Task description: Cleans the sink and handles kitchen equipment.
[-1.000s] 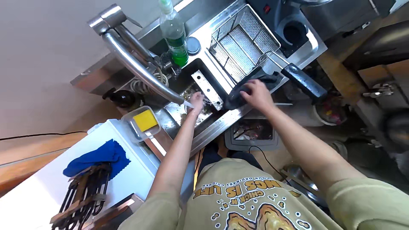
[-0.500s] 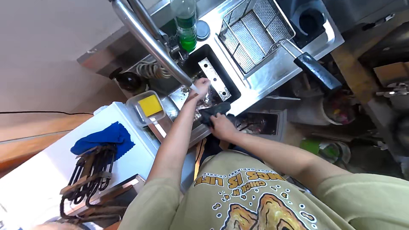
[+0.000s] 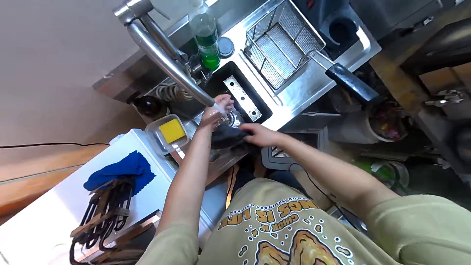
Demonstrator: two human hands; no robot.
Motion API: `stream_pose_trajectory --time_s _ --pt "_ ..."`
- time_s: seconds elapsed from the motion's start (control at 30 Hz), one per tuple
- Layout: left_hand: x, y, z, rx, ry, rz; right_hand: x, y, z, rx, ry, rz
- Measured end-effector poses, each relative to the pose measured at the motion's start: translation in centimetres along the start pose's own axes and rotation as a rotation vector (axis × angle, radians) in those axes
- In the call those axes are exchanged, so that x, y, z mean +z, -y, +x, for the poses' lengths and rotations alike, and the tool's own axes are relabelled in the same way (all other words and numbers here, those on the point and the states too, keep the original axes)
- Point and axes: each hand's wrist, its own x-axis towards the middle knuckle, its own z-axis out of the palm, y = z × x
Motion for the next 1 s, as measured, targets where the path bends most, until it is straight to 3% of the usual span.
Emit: stream_pose_trajectory --time_s 0.1,0.17,0.23,0.3,0.4,0.5,0.6,0.7,0.87,1.0 --pt "-0.5 0.4 0.0 0.038 -0.064 -0.014 -6.6 -1.3 -3.7 0.064 -0.191 -0.240" --pt "0.1 0.4 -0.4 0.053 -0.019 0.333 -9.6 -2.5 -5.5 0.167 -0.348 -0.374" --pt "1.1 0.5 -1.1 0.082 0.141 0.772 -11.4 -4.2 -6.7 0.260 -0.452 -0.486" --pt "1.7 1.9 -0.6 0.104 0.227 0.915 -12.0 -6.3 -7.3 0.341 -0.456 -0.531" --pt "2.3 2.9 1.3 0.029 0.064 0.739 -10.4 -6.8 -7.4 0.363 -0.550 -0.538" --pt "2.9 1.4 2.0 -0.034 0.152 0.699 -7.2 -4.7 -6.0 0.222 -0.647 -0.474" --pt "2.2 0.2 2.1 -0.069 0.109 0.793 -3.7 -3.3 -2.6 0.155 -0.492 -0.213" --pt "1.0 -1.8 1.0 -0.084 0.103 0.774 -1.5 -3.1 2.5 0.252 -0.258 0.074" --pt "-1.5 -0.3 -2.2 0.115 -0.029 0.143 0.9 -1.9 10.2 0.412 -0.125 0.370" --pt "-2.4 4.3 -3.4 -0.074 -0.391 -0.121 1.7 1.0 13.3 0.241 -0.120 0.063"
